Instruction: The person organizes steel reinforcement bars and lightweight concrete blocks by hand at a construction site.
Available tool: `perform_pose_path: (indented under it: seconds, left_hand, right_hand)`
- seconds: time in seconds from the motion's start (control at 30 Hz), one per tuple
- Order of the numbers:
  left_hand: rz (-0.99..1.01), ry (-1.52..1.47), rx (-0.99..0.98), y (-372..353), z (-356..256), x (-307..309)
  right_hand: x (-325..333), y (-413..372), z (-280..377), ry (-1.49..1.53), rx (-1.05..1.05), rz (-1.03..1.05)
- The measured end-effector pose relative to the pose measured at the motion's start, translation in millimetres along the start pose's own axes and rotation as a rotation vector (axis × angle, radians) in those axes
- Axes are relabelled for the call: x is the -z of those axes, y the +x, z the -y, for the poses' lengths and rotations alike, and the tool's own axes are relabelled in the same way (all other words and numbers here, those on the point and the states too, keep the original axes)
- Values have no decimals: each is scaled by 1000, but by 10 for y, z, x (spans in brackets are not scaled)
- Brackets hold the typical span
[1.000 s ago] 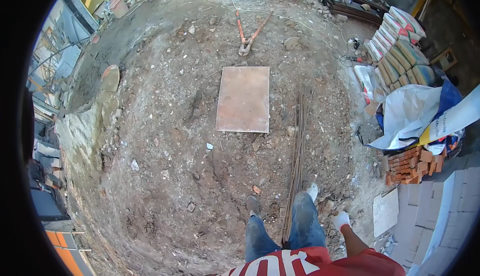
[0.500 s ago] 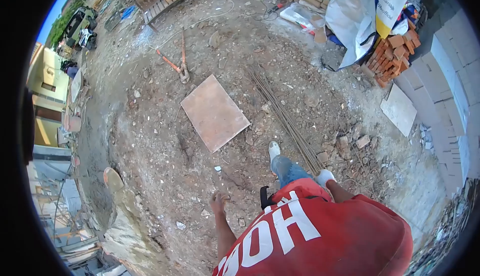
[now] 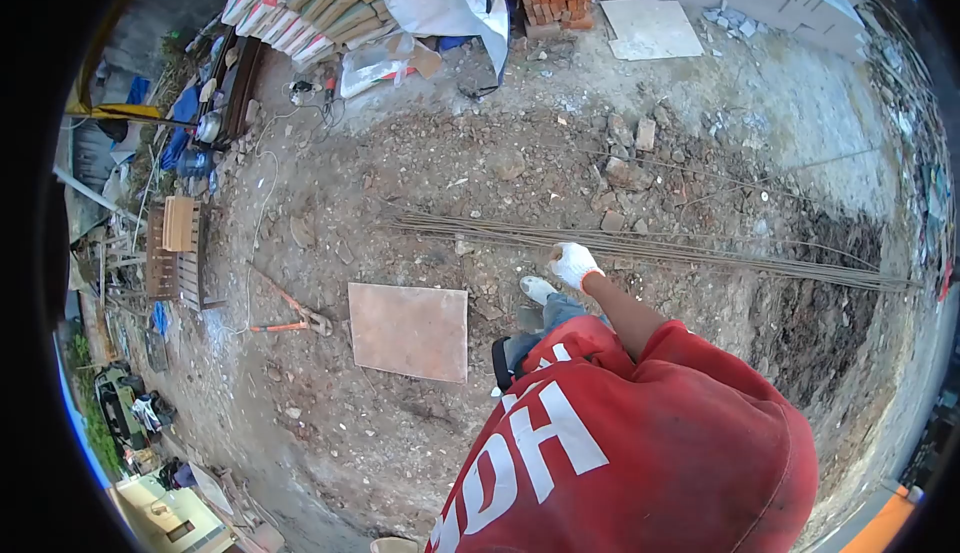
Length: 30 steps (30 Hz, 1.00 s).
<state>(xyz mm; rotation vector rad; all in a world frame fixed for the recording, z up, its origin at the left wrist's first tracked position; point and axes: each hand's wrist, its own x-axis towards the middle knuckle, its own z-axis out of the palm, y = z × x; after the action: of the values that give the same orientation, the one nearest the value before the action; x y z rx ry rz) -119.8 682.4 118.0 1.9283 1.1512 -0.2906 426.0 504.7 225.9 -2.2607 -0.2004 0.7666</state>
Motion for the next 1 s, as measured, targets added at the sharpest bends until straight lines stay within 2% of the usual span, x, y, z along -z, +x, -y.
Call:
perform_pose_path:
  seconds: [0.03,0.2,0.27,0.3,0.37,0.4,0.43,0.5,0.57,0.63,0.7,0.73,0.8,0.87,0.93,0.97,1.0]
  left_hand:
    - [23,25,-24,146,-12,121]
    - [251,-208,147,748,57,645]
    - [246,-256,181,953,134,690]
    - [224,-316,231,1038,-8,741]
    - [179,-444,328,1801,-506,1397]
    - [158,-506,377,1835,-807,1397]
    - [177,-494,360,1996,-1067,1410]
    - [75,-349,309,2199,-1697,1386]
    - [120,-283,248,2435,-2284,1285]
    - [157,-218,182,2691,-2866,1067]
    - [236,-277,10,2792,-3432,718]
    - [318,-195,-54,2813,-3712,523]
    - [476,-64,-176,2682,-4402,70]
    - [602,42,-329,2501,-5185,-540]
    - [726,103,-464,2250,-6009,-1159]
    - [802,102,-520,2150,-6458,-1474]
    - [899,95,-584,2053,-6859,-1745]
  right_hand:
    - [18,-75,-179,-16,-52,-29]
    - [1,-880,-1213,-59,-490,-257]
    - [-83,-1327,-1555,-166,-615,-238]
    - [-138,-1531,-1715,-207,-680,-188]
    - [-285,-1937,-1928,-197,-779,-120]
    - [-380,-2102,-2021,-229,-778,-44]
    - [-482,-2245,-2080,-259,-778,31]
    - [-685,-2484,-2095,-91,-861,-71]
    - [-683,-2568,-1872,-50,-837,-40]
    - [-682,-2230,-1855,18,-862,-63]
    - [-849,-1576,-1611,128,-907,-71]
    - [-856,-1361,-1547,182,-930,-73]
    - [-2216,-3037,-2283,291,-973,-72]
    - [-2059,-2541,-2624,390,-989,-89]
    - [-1628,-1700,-3045,481,-981,-115]
    - [-564,-1688,-2425,329,-926,-40]
    - [-317,-1509,-2536,329,-1012,7]
